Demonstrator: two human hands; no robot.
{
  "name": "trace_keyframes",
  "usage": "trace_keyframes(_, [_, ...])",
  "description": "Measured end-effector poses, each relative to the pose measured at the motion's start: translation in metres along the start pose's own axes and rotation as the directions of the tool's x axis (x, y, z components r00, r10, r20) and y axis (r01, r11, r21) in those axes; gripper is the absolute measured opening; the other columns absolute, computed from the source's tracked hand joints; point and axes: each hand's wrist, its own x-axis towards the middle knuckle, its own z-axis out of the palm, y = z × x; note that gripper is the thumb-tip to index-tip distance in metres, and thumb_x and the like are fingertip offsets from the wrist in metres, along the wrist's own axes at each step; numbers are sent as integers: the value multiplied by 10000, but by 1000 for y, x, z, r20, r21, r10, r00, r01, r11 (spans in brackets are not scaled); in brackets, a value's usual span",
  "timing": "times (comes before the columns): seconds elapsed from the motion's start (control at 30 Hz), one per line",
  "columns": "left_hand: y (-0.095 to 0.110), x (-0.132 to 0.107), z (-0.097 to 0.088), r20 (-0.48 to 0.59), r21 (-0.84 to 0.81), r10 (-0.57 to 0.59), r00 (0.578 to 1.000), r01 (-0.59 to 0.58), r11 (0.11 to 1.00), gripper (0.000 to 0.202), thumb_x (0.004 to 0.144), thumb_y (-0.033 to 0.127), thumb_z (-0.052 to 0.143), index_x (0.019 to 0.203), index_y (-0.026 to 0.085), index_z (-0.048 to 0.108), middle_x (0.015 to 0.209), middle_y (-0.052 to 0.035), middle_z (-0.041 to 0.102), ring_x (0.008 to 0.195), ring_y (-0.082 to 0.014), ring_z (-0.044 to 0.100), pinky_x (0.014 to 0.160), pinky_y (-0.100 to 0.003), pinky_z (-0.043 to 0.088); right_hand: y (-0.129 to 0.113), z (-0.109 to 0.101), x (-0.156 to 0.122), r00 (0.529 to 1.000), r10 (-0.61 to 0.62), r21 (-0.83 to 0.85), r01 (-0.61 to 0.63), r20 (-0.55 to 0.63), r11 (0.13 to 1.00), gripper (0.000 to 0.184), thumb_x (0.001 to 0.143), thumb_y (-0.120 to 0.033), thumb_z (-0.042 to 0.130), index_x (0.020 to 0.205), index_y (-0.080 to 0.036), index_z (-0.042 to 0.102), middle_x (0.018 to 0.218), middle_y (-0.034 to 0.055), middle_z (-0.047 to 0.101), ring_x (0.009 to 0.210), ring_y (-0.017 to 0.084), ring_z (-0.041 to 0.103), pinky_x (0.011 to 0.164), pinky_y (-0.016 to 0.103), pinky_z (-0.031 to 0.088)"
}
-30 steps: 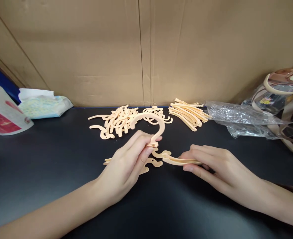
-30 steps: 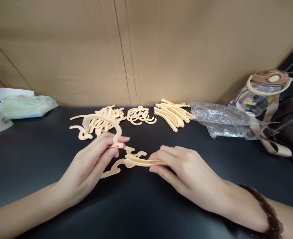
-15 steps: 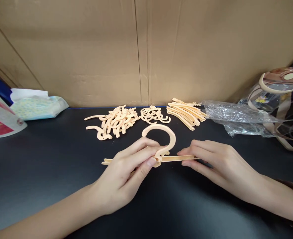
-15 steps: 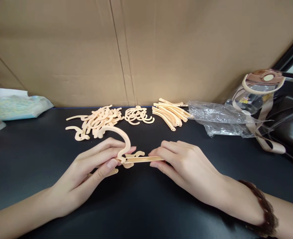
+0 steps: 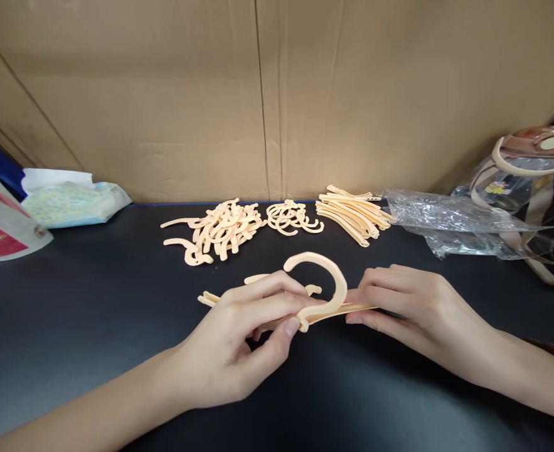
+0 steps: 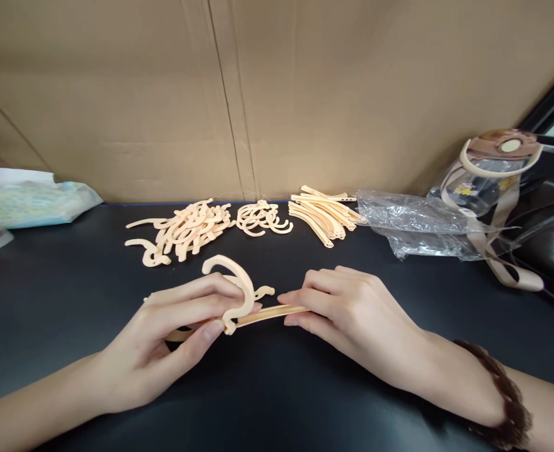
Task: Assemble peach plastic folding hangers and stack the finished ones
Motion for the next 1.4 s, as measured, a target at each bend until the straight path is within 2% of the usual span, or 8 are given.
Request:
trace_keyframes(0.27, [0, 1, -1, 37, -3, -54, 998, 54, 999, 264, 970, 154, 410, 1074, 170, 652, 1013, -74, 635, 867, -153, 614, 764, -244, 525, 3, 0, 0, 996, -80, -46, 78, -43, 996, 197, 990, -254, 515, 1070, -174, 677, 793, 17, 625, 693, 120, 566, 607, 261, 359])
trace_keyframes(0.5, [-1, 1, 0, 53, 2, -6, 999, 6, 1000, 263, 967, 119, 414, 1098, 164, 637, 1043, -80, 645, 969, -179, 622, 799, -254, 518, 2, -2, 1, 991, -120, -119, 112, -64, 987, 205, 996, -263, 503, 1046, -169, 679, 779, 16, 632, 658, 111, 550, 587, 264, 336])
trace_keyframes(0.63, [-1, 1, 0, 49, 1, 3, 999, -3, 1000, 232, 960, 113, 423, 1040, 156, 636, 1029, -81, 652, 967, -181, 629, 787, -247, 515, 1, -3, 0, 990, -120, -130, 110, -75, 985, 201, 995, -272, 504, 1044, -184, 678, 795, 16, 642, 648, 113, 547, 590, 273, 336])
trace_keyframes(0.83, [2, 2, -2, 59, 10, 25, 998, -25, 1000, 236, 950, 83, 430, 1062, 148, 627, 1006, -79, 653, 913, -164, 623, 780, -245, 498, 0, -8, -1, 990, -123, -124, 114, -66, 986, 189, 999, -280, 499, 1020, -197, 669, 788, 1, 638, 658, 108, 571, 596, 278, 343])
trace_keyframes(1.1, [3, 2, 0, 74, -32, 15, 997, -13, 999, 239, 943, 60, 457, 1028, 158, 658, 1038, -70, 658, 950, -164, 622, 815, -243, 508, 1, -10, -2, 990, -100, -102, 89, -104, 991, 193, 1007, -280, 479, 984, -227, 663, 804, -5, 634, 656, 111, 552, 604, 285, 331])
trace_keyframes(1.4, [2, 2, -1, 74, -18, 37, 997, -36, 999, 263, 957, 81, 479, 1114, 179, 667, 1108, -74, 677, 1014, -173, 639, 878, -255, 521, 0, -19, 2, 995, -96, -44, 94, -39, 995, 259, 1014, -303, 452, 957, -212, 688, 780, 4, 632, 638, 107, 548, 597, 265, 371])
